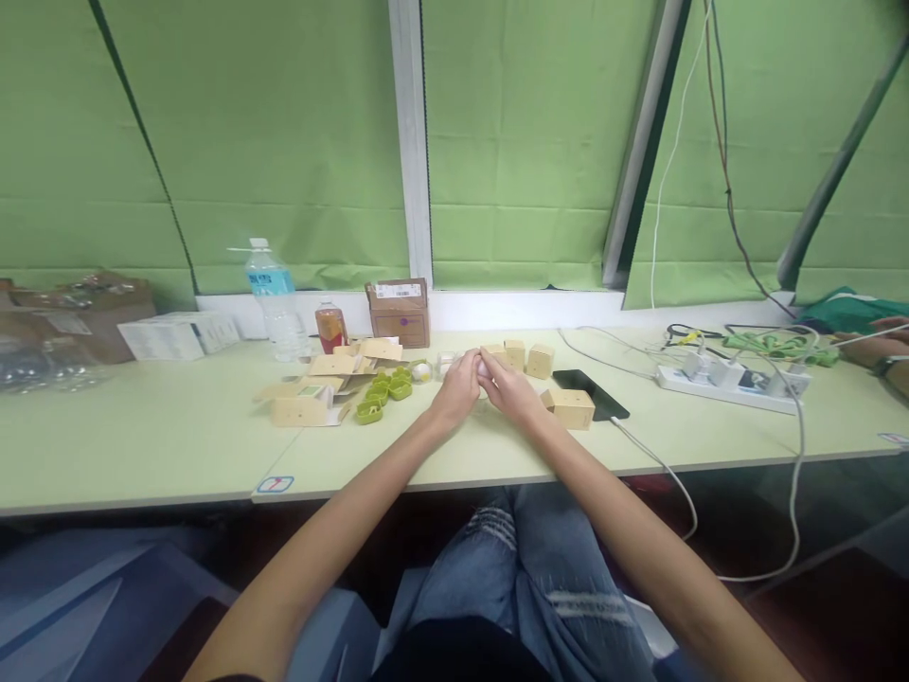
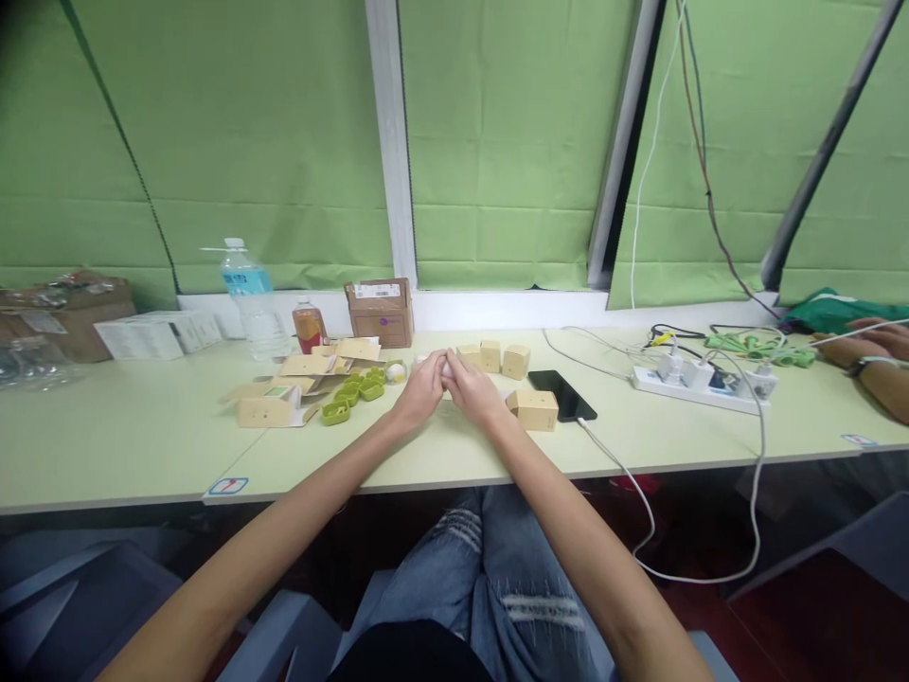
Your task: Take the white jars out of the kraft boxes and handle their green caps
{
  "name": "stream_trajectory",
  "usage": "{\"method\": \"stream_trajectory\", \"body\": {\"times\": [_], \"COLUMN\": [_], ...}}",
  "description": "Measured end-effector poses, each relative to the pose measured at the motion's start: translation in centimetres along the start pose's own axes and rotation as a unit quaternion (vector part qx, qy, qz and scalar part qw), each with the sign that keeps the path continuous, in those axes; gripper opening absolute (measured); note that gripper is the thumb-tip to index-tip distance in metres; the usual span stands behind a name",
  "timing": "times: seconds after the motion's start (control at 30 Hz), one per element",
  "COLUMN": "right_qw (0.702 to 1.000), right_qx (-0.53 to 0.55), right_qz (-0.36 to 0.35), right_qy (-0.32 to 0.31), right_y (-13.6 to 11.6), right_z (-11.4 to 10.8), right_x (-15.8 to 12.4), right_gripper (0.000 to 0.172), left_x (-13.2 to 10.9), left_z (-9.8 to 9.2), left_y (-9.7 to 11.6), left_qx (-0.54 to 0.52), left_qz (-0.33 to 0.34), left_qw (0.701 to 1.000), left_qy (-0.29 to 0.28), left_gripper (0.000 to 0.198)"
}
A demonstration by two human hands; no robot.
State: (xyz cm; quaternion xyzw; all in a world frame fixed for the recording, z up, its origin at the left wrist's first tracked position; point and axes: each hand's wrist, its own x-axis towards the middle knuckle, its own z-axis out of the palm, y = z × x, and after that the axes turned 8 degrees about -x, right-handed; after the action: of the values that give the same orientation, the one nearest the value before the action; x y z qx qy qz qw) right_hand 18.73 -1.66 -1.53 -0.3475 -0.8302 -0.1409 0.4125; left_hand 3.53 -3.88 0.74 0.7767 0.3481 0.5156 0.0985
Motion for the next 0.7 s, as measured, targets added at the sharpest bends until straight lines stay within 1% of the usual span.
{"method": "stream_trajectory", "body": {"times": [0.2,0.37,0.5,0.63,0.7], "right_qw": [0.999,0.997,0.996,0.996,0.997], "right_qx": [-0.032,-0.057,-0.068,-0.058,-0.039], "right_qz": [0.017,0.041,0.062,0.066,0.067], "right_qy": [-0.016,-0.006,-0.014,-0.01,0.001], "right_y": [-0.3,-1.1,-1.8,-2.0,-2.0], "right_z": [-0.1,0.1,0.0,-0.5,-0.8], "right_x": [0.1,0.5,0.9,0.9,0.7], "right_gripper": [0.055,0.054,0.049,0.045,0.044], "left_x": [0.4,0.6,0.8,1.1,1.2], "left_z": [0.3,0.4,0.6,0.3,0.0], "left_y": [-0.1,0.0,0.1,0.2,0.2], "left_qx": [-0.04,-0.007,-0.003,-0.044,-0.093], "left_qz": [-0.014,-0.023,-0.037,-0.044,-0.049], "left_qw": [0.999,0.999,0.999,0.997,0.993], "left_qy": [0.016,0.022,0.036,0.051,0.05], "left_gripper": [0.022,0.022,0.02,0.018,0.019]}}
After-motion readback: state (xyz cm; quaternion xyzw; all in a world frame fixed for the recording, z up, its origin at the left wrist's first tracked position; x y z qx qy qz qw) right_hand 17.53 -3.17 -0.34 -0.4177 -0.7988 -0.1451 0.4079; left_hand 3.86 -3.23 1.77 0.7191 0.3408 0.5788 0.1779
